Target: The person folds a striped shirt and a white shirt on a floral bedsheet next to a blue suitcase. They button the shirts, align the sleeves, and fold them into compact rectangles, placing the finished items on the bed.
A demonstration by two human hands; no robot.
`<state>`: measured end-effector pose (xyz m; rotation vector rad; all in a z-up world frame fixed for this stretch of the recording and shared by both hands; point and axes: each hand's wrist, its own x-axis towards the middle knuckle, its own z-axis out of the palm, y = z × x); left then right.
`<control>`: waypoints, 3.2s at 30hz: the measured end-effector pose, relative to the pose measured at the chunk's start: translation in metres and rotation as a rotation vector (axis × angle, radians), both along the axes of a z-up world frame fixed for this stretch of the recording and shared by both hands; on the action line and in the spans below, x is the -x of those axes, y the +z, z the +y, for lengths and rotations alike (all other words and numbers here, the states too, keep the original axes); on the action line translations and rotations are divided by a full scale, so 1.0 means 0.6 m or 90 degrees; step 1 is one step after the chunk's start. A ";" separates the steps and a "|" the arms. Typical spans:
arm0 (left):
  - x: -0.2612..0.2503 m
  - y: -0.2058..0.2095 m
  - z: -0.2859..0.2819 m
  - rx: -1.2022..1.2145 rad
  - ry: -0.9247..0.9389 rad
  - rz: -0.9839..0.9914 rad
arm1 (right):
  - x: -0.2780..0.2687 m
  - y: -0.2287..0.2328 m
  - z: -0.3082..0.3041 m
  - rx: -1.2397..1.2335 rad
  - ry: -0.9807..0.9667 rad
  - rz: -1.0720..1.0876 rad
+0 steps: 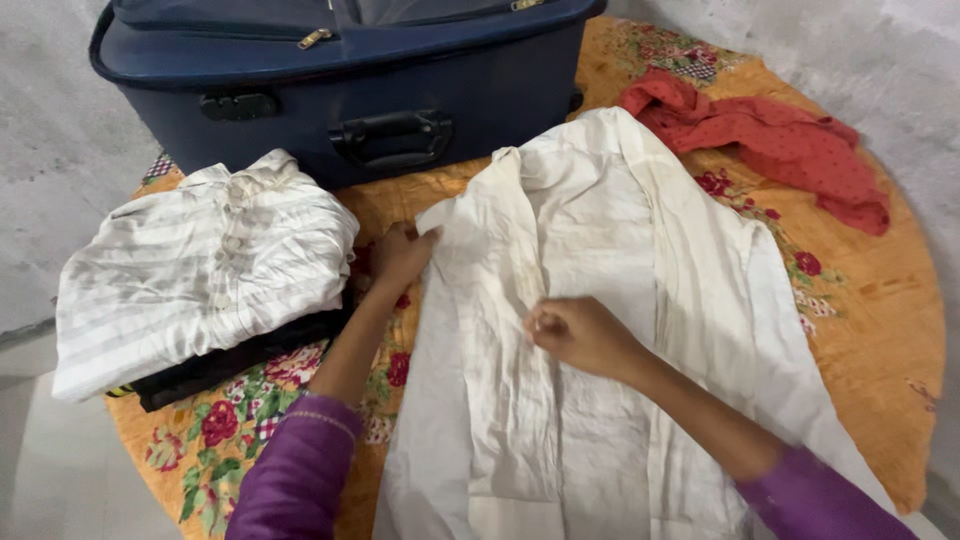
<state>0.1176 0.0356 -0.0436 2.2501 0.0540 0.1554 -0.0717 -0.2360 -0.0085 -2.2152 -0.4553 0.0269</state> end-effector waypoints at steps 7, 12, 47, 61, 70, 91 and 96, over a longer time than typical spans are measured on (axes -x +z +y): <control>-0.052 -0.001 -0.060 0.339 -0.158 0.129 | -0.158 -0.017 0.084 -0.214 -0.131 -0.059; 0.034 0.029 -0.128 0.321 -0.346 0.059 | -0.251 -0.040 0.081 -0.224 -0.338 -0.008; 0.526 0.032 -0.219 -0.006 -0.730 0.058 | -0.252 -0.059 -0.071 -0.198 -0.374 -0.084; 0.522 -0.010 -0.255 0.023 -0.728 0.021 | -0.260 -0.058 -0.111 -0.190 -0.381 -0.224; 0.525 0.026 -0.221 0.143 -0.869 0.026 | -0.229 -0.053 -0.132 -0.051 -0.385 -0.085; 0.586 -0.107 0.005 -0.097 -0.811 -0.353 | 0.224 0.061 -0.043 0.145 -0.209 0.157; 0.608 -0.075 0.001 -0.117 -0.788 -0.302 | 0.242 0.059 -0.036 0.166 -0.217 0.119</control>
